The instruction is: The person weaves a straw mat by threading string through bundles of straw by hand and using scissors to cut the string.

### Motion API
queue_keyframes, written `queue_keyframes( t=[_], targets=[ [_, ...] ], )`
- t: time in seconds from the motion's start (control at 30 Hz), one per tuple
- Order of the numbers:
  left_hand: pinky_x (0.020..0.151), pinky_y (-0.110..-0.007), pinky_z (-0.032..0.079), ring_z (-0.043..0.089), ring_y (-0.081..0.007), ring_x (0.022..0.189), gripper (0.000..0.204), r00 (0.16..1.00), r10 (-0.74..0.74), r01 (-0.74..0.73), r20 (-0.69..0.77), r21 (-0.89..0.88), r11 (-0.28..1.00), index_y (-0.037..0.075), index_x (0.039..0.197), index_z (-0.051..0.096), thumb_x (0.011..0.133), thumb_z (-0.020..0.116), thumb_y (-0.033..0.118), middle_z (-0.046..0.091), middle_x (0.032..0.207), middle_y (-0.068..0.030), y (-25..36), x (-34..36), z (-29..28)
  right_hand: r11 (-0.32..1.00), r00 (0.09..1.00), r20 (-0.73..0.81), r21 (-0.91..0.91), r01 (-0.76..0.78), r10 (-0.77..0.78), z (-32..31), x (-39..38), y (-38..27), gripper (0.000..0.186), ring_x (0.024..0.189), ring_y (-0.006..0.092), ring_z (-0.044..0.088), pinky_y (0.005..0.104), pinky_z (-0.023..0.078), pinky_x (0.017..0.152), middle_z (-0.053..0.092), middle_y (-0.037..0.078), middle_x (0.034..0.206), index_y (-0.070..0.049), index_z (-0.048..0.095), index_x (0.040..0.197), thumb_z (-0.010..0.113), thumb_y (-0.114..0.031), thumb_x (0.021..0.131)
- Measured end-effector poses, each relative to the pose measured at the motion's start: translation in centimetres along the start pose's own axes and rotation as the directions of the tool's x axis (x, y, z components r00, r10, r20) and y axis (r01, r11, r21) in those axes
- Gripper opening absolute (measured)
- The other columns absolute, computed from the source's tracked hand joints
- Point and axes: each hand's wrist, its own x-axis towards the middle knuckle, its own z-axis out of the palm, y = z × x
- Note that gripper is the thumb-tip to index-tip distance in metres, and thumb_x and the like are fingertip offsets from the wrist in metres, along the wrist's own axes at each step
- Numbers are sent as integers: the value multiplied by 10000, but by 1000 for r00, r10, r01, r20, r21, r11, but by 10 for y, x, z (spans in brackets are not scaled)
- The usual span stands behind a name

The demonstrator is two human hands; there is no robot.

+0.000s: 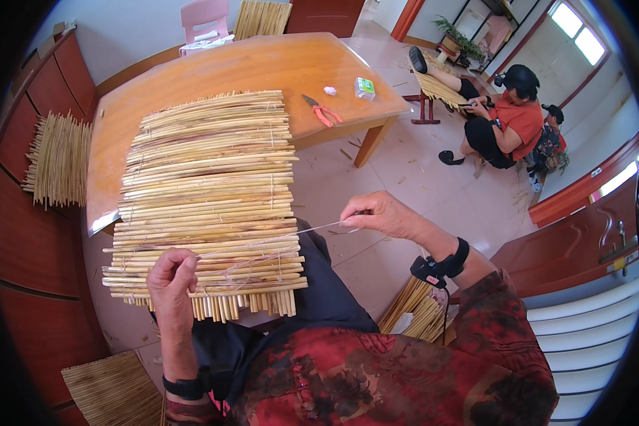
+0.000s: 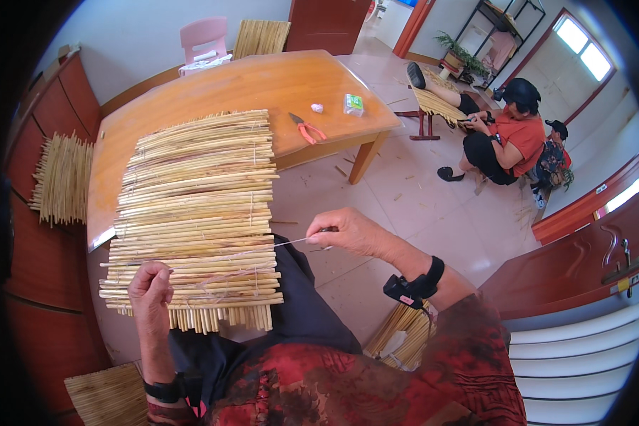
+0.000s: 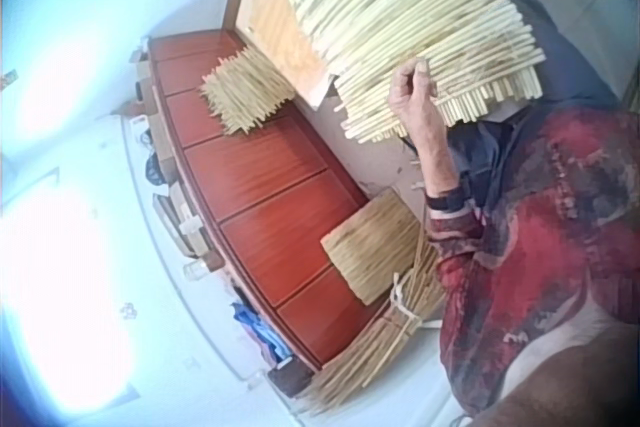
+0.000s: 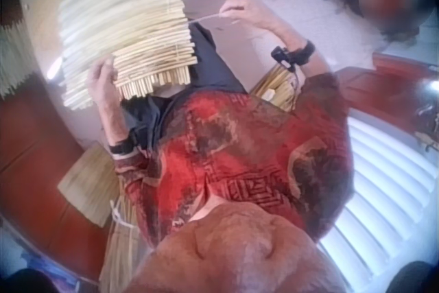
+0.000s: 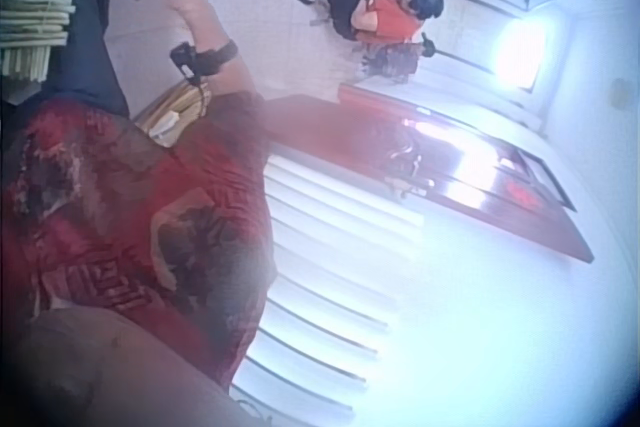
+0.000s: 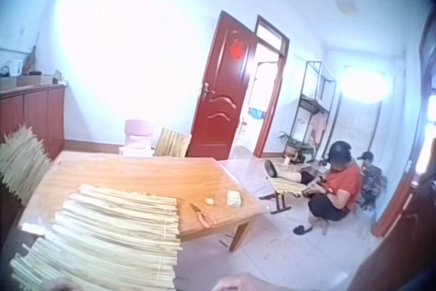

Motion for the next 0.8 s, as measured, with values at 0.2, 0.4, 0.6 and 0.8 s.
queue_keyframes(
  t=[0.2, 0.4, 0.6, 0.8],
  targets=[
    [415, -158, 278, 344, -13, 479, 38, 991, 41, -53, -126, -96, 994, 35, 820, 583, 794, 578, 63, 519, 673, 16, 0, 7, -26, 995, 989, -113, -30, -99, 95, -29, -19, 18, 136, 655, 52, 476, 198, 398, 614, 553, -20, 686, -29, 624, 821, 590, -157, 792],
    [415, -162, 253, 307, 6, 472, 48, 953, 109, -139, -283, -89, 986, 40, 823, 572, 818, 562, 87, 442, 586, 66, 3, 16, -49, 985, 961, -223, -20, -173, 164, -57, -35, 34, 140, 585, 41, 450, 182, 379, 518, 551, -15, 671, -48, 640, 819, 581, -174, 803],
    [418, -146, 255, 314, 5, 480, 34, 983, 83, -81, -165, 18, 997, 51, 812, 583, 815, 558, 74, 493, 666, 50, -2, 16, -41, 980, 947, -296, 184, -73, 125, -61, -32, 31, 197, 496, 38, 447, 152, 373, 452, 542, 12, 661, -8, 613, 883, 548, -188, 836],
    [422, -143, 263, 319, 4, 485, 31, 976, 54, -43, -210, 58, 997, 61, 782, 580, 800, 579, 85, 500, 680, 50, -16, 23, -55, 912, 884, -448, 405, 67, 134, -72, -22, 18, 160, 455, 54, 472, 180, 409, 383, 552, 46, 693, -1, 578, 860, 583, -154, 815]
  ],
)
